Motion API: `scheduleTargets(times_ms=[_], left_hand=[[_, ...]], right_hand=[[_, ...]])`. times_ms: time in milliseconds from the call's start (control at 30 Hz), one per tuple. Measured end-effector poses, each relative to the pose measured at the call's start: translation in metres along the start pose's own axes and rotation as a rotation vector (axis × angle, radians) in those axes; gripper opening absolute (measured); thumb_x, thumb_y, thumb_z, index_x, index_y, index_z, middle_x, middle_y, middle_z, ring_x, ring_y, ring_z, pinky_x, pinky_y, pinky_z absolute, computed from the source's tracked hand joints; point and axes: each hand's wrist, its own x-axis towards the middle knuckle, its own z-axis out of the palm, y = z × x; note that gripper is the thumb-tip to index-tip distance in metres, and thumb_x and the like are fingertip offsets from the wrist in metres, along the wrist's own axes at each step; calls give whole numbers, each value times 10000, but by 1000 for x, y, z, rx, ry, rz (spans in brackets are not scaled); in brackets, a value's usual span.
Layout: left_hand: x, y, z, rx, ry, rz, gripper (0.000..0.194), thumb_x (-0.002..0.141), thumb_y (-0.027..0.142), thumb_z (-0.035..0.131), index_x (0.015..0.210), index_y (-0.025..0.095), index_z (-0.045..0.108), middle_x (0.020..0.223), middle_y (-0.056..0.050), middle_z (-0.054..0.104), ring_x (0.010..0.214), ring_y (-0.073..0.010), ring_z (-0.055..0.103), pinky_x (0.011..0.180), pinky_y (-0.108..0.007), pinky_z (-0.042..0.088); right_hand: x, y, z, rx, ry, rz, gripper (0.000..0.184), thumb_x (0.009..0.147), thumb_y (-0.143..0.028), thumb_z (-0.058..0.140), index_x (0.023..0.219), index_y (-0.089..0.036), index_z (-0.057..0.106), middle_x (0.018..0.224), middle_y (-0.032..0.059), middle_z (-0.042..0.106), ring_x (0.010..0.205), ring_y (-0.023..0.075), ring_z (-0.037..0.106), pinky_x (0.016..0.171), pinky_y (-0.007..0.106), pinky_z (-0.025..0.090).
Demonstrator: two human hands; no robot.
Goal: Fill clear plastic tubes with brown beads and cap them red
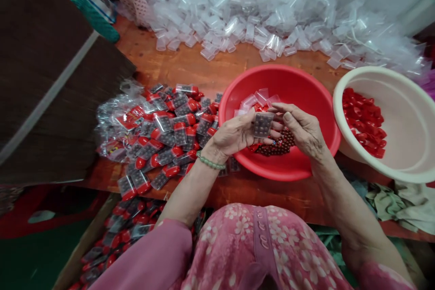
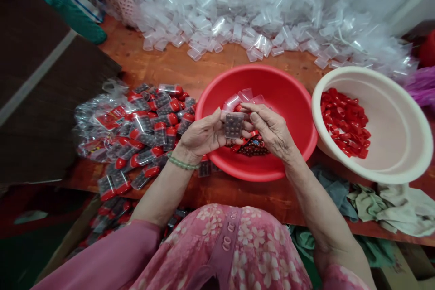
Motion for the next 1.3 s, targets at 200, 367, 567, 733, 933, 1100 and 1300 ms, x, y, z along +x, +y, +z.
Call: scheduleTargets(times_ms=[200, 367, 567, 733, 933, 1100, 1300], left_hand=[[-1, -3, -1, 93, -11, -32, 387, 768, 233, 851, 1122, 129, 736, 1016, -137, 782, 880, -191, 767, 772, -247, 617], [-1, -1, 0, 132, 9, 2, 340, 785, 276, 858, 1059, 117, 734, 950, -101, 764, 740, -125, 722, 718, -211, 597], [-1, -1, -1, 204, 135, 148, 335, 856, 287, 813, 1137, 147, 694, 1012, -81, 762, 854, -131, 733, 762, -215, 585], [-2, 0, 2, 233, 146, 108, 355, 868, 391, 813, 1113, 154, 711, 980, -63, 761, 814, -125, 740, 742, -218, 602], [-5, 13, 7, 390, 271, 226, 391, 914, 555, 720, 1010, 176, 726, 823, -18, 728, 671, -95, 686, 637, -194, 568], [-6, 15, 4, 504, 223, 180, 398, 918, 540, 718, 1059, 168, 730, 850, -26, 712, 705, -105, 683, 676, -211, 566], [-9, 14, 9, 571, 260, 218, 330, 946, 459, 708, 1087, 162, 738, 870, -34, 741, 774, -126, 704, 748, -230, 583]], right_hand=[[2, -7, -2, -50, -88, -122, 286, 950, -399, 681, 1185, -241, 729, 1218, 87, 751, 1114, 215, 712, 1008, 419, 568], [3, -5, -5, -33, -174, -154, 391, 868, -386, 790, 1219, -233, 710, 1262, 94, 731, 1155, 217, 698, 1027, 406, 559], [4, 4, -12, -58, 5, 44, 375, 899, -445, 738, 1209, -236, 711, 1130, 71, 751, 913, 179, 712, 839, 348, 595], [6, 2, -17, -205, 38, 7, 256, 924, -381, 712, 1115, -213, 747, 1045, 61, 759, 849, 170, 694, 781, 328, 565], [19, 16, -37, -500, -299, -3, 203, 947, -309, 645, 1083, -201, 749, 998, 73, 755, 874, 207, 680, 818, 367, 528], [30, 35, -20, -693, -713, -5, 201, 857, -160, 644, 1021, -231, 738, 1031, 72, 743, 843, 205, 664, 748, 331, 488], [27, 42, 16, -893, -868, 18, 329, 840, -40, 557, 1069, -200, 730, 995, 108, 740, 758, 215, 660, 578, 311, 394]])
